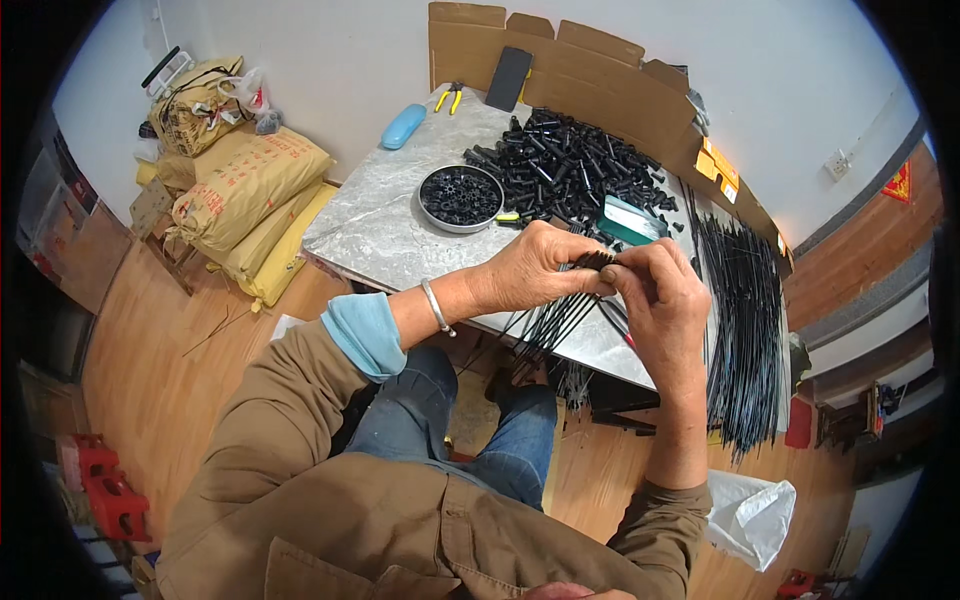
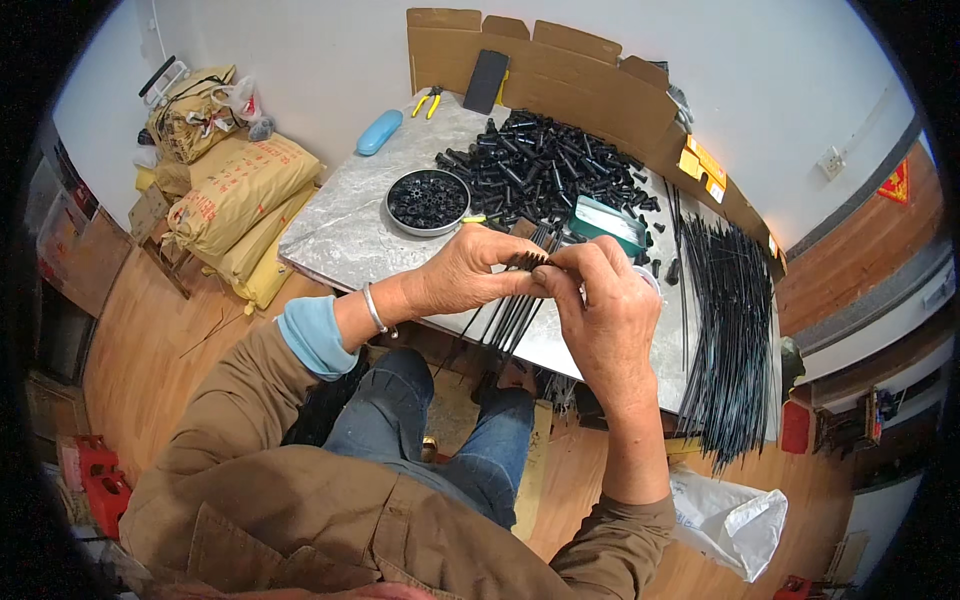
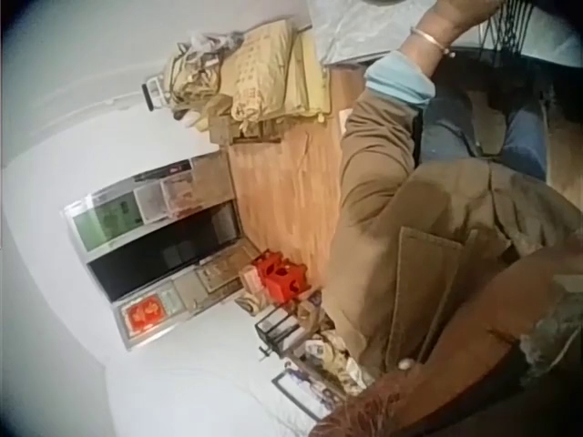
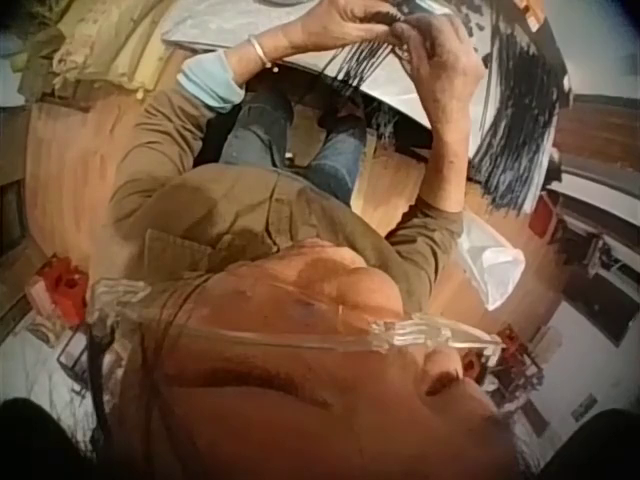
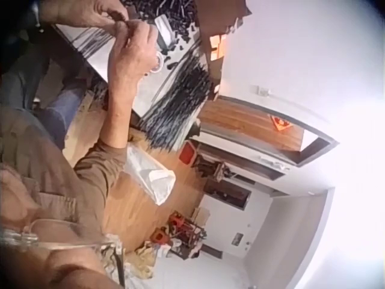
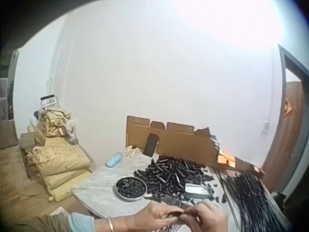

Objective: Manually assembling electrical cables by attaching pins and connectors using a hand tool.

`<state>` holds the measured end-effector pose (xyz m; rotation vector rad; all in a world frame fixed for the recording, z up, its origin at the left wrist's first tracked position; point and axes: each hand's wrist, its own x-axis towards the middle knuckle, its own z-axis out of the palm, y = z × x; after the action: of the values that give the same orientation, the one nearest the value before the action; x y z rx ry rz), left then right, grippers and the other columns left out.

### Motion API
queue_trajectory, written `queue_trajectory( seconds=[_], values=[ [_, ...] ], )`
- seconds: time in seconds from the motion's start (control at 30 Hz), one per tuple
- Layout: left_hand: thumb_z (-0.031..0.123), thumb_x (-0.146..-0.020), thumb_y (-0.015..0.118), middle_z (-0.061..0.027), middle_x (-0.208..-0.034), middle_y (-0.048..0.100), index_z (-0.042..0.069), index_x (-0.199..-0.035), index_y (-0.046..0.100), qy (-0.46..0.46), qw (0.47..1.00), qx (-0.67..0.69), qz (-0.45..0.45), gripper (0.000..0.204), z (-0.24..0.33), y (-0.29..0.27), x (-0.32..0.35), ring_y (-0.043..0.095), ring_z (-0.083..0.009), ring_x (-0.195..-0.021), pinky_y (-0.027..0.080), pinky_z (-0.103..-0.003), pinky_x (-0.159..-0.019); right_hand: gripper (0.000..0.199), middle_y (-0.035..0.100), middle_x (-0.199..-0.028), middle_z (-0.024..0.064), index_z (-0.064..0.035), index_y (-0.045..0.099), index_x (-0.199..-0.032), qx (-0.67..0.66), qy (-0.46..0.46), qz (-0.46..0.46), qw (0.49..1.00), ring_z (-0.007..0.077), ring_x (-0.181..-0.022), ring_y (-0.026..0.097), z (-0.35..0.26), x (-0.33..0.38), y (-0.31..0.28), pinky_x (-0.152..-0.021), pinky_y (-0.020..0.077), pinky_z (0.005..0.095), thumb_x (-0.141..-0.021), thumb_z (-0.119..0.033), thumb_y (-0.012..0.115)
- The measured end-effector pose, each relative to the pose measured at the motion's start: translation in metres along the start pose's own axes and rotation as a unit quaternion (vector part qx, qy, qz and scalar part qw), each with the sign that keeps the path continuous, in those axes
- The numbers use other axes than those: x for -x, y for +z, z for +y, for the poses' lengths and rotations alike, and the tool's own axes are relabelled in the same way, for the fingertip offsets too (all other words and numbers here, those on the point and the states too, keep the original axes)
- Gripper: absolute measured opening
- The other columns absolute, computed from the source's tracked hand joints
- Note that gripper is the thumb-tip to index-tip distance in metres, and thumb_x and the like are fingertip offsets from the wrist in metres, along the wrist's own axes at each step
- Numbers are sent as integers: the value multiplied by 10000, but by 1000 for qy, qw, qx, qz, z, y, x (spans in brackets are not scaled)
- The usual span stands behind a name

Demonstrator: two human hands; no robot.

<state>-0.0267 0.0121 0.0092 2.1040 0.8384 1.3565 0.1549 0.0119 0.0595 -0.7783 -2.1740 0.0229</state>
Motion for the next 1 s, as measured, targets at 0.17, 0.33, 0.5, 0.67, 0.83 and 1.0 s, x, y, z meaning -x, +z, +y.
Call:
queue_trajectory(
  seconds=[0.17, 0.33, 0.5, 0.67, 0.83, 1.0],
  values=[
    [217, -806, 719, -84, -791, 683, 40, -992, 678, 25, 999, 25, -7, 260, -3, 2, -1, 636, -115, -703, 489, -261, -623, 142, 571, -698, 53, -45, 598, -773, -81, -4, -1, 997, 158, -557, 584, 11, 0, 1, -495, 454, 267, -743, -84, 731],
    [219, -800, 724, -100, -788, 683, 40, -1010, 673, 24, 999, -22, -21, 280, 1, 1, -4, 647, -138, -694, 491, -268, -624, 154, 567, -693, 50, -45, 596, -771, -93, -5, 18, 995, 145, -562, 589, 15, 2, 5, -491, 451, 263, -733, -85, 740],
    [217, -787, 736, -114, -787, 685, 38, -997, 678, 42, 999, -24, -18, 282, -2, 2, -5, 659, -158, -687, 488, -269, -610, 177, 558, -684, 40, -48, 590, -769, -48, -23, 20, 998, 145, -557, 583, 12, 2, 3, -491, 455, 262, -719, -94, 754],
    [224, -769, 751, -122, -760, 679, 37, -973, 686, 20, 998, -29, -61, 284, -2, -4, -10, 663, -171, -672, 491, -276, -596, 212, 558, -683, 40, -51, 576, -751, -67, -21, 7, 998, 152, -549, 574, 16, 0, 2, -493, 458, 267, -696, -105, 774],
    [239, -751, 764, -132, -739, 671, 35, -951, 690, 60, 994, -73, -51, 295, -2, -7, -12, 663, -202, -646, 491, -287, -574, 231, 552, -683, 35, -47, 565, -744, 13, -84, 15, 996, 138, -554, 570, 14, -2, 2, -488, 455, 260, -682, -94, 782],
    [262, -745, 765, -130, -741, 672, 21, -942, 684, 52, 995, -67, -55, 322, -7, -3, -10, 673, -218, -668, 501, -294, -580, 282, 544, -674, 36, -55, 549, -739, -80, -5, 14, 997, 155, -548, 559, 15, 2, 11, -472, 441, 275, -669, -165, 798]
  ],
)
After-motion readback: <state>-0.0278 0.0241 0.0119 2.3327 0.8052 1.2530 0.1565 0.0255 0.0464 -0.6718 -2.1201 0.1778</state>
